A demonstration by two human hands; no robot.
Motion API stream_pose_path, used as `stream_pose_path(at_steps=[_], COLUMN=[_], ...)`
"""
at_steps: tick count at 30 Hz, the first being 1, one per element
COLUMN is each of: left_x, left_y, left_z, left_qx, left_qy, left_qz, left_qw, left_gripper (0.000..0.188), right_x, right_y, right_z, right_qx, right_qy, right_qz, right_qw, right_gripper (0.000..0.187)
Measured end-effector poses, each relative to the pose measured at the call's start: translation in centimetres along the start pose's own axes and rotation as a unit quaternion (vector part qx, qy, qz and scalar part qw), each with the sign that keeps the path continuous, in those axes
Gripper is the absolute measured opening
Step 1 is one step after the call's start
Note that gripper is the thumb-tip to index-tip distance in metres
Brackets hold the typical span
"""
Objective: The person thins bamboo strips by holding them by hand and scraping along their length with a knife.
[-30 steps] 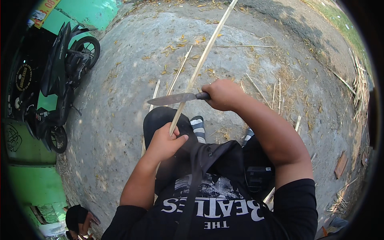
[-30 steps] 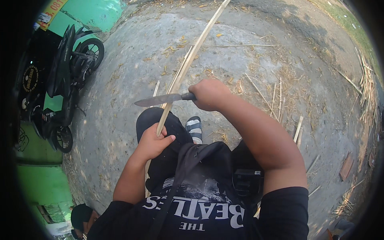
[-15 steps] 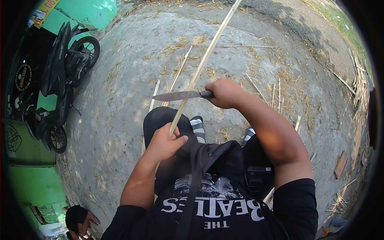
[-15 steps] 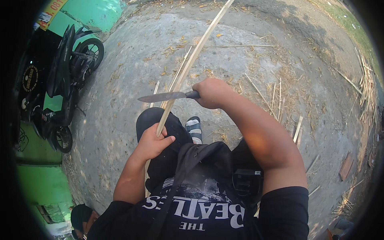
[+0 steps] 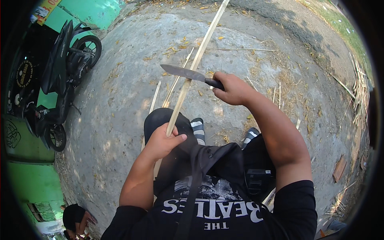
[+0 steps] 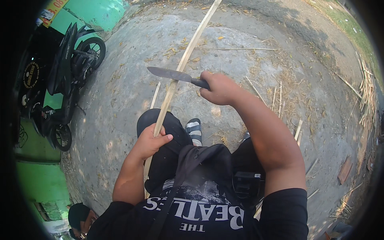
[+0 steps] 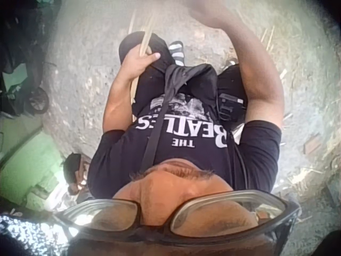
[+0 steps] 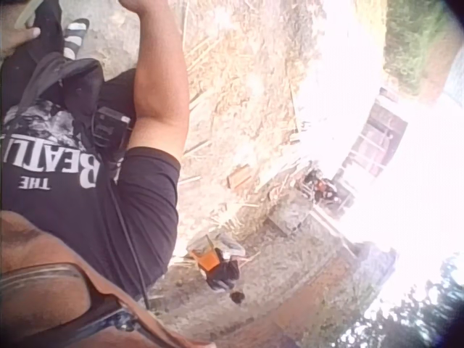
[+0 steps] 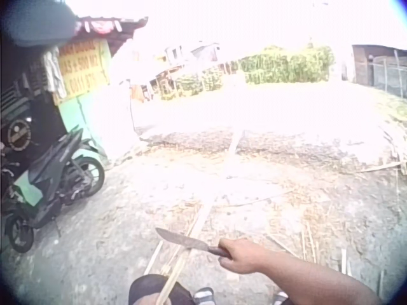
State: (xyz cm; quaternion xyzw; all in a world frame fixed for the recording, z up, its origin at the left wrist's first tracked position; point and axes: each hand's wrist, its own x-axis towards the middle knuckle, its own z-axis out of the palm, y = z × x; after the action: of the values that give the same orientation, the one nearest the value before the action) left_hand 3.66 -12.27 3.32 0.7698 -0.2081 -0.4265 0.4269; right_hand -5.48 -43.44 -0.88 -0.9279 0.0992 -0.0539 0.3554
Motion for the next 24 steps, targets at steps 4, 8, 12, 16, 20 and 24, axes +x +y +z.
stream_pose_path(at_steps=[4, 8, 12, 16, 20, 24], left_x=[0.0, 0.1, 0.1, -0.2, -0.2, -0.3], left_y=[0.2, -0.3, -0.5, -0.8, -0.8, -1.1], left_z=[-0.1, 0.0, 0.3, 1.4, 1.6, 1.6], left_qx=[0.001, 0.006, 0.025, 0.113, 0.107, 0.112], left_qy=[0.0, 0.007, 0.022, 0.07, 0.08, 0.087], left_qz=[-0.011, 0.0, 0.009, 0.051, 0.042, 0.04], left_qw=[1.0, 1.0, 0.999, 0.99, 0.99, 0.989], left_gripper=[0.032, 0.032, 0.033, 0.036, 0.037, 0.037], right_x=[-0.3, -0.8, -0.9, -0.6, -0.1, -0.6], right_y=[-1.0, -2.1, -4.0, -3.8, -3.4, -4.3], right_z=[0.8, 1.5, 1.6, 1.6, 1.5, 1.8], right_qx=[-0.017, -0.038, -0.068, -0.067, -0.03, -0.055], right_qy=[-0.007, 0.007, -0.028, -0.07, -0.052, -0.053], right_qz=[-0.044, -0.167, -0.143, -0.089, -0.067, -0.062], right_qw=[0.999, 0.985, 0.987, 0.991, 0.996, 0.995], right_gripper=[0.031, 0.028, 0.038, 0.045, 0.051, 0.052])
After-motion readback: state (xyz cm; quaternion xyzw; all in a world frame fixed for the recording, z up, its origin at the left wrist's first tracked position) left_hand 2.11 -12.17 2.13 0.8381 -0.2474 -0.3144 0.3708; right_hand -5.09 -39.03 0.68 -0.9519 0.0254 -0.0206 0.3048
